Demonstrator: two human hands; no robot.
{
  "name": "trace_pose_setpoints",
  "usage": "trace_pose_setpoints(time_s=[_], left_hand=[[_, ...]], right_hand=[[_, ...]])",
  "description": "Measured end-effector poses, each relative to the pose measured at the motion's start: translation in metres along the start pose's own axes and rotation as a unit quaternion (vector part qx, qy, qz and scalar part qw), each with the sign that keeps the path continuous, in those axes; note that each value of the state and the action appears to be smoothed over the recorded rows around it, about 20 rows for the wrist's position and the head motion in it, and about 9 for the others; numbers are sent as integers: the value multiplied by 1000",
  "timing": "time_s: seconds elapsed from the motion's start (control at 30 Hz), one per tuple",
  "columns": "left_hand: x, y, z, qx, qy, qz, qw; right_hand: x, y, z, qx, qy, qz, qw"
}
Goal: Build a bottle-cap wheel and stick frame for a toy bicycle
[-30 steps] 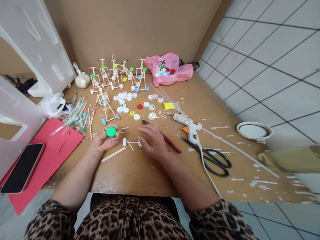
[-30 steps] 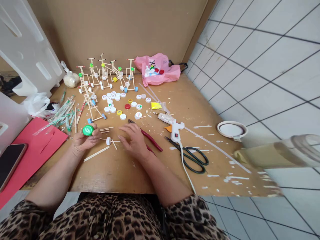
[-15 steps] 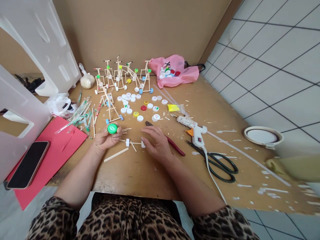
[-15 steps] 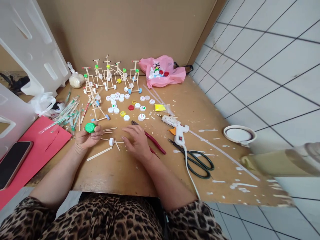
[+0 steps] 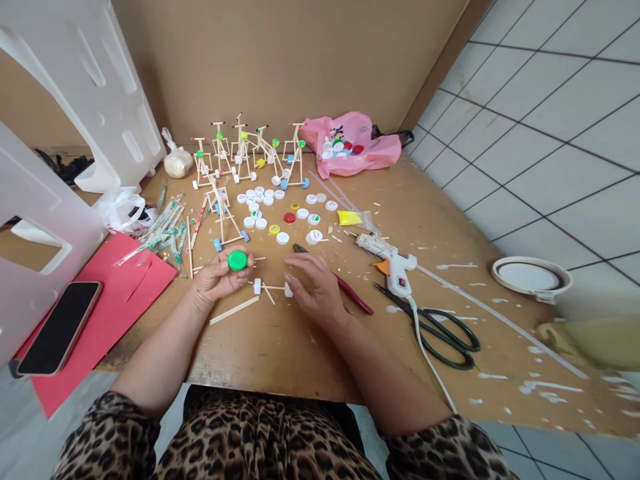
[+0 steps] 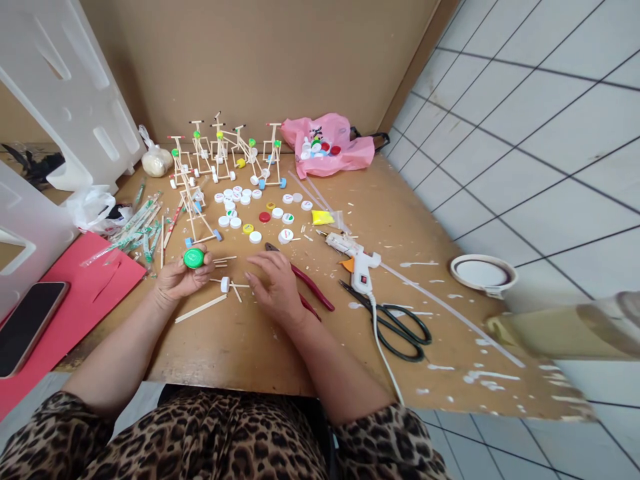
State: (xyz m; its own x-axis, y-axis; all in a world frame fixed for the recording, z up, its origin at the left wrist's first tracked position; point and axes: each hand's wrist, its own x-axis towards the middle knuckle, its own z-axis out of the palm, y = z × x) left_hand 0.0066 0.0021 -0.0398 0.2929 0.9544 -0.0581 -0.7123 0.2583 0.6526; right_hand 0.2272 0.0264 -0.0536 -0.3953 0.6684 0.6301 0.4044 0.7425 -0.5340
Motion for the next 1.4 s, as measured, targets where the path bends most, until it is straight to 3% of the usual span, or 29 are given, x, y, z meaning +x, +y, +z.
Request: trace_pose_setpoints(time_s=[0.73, 0.97, 1.17, 1.4], left_hand=[[1, 4, -9, -32, 33, 62, 997], [4, 3, -11, -21, 44, 66, 997], [4, 5, -9, -4, 38, 55, 998], [7, 5, -15, 2, 66, 49, 997]], right_hand=[[0, 2, 1, -2, 1, -9, 1000], [28, -32, -2, 17, -19, -28, 999], [66, -55, 19, 14, -35, -73, 997], [73, -51, 43, 34, -66, -58, 996]])
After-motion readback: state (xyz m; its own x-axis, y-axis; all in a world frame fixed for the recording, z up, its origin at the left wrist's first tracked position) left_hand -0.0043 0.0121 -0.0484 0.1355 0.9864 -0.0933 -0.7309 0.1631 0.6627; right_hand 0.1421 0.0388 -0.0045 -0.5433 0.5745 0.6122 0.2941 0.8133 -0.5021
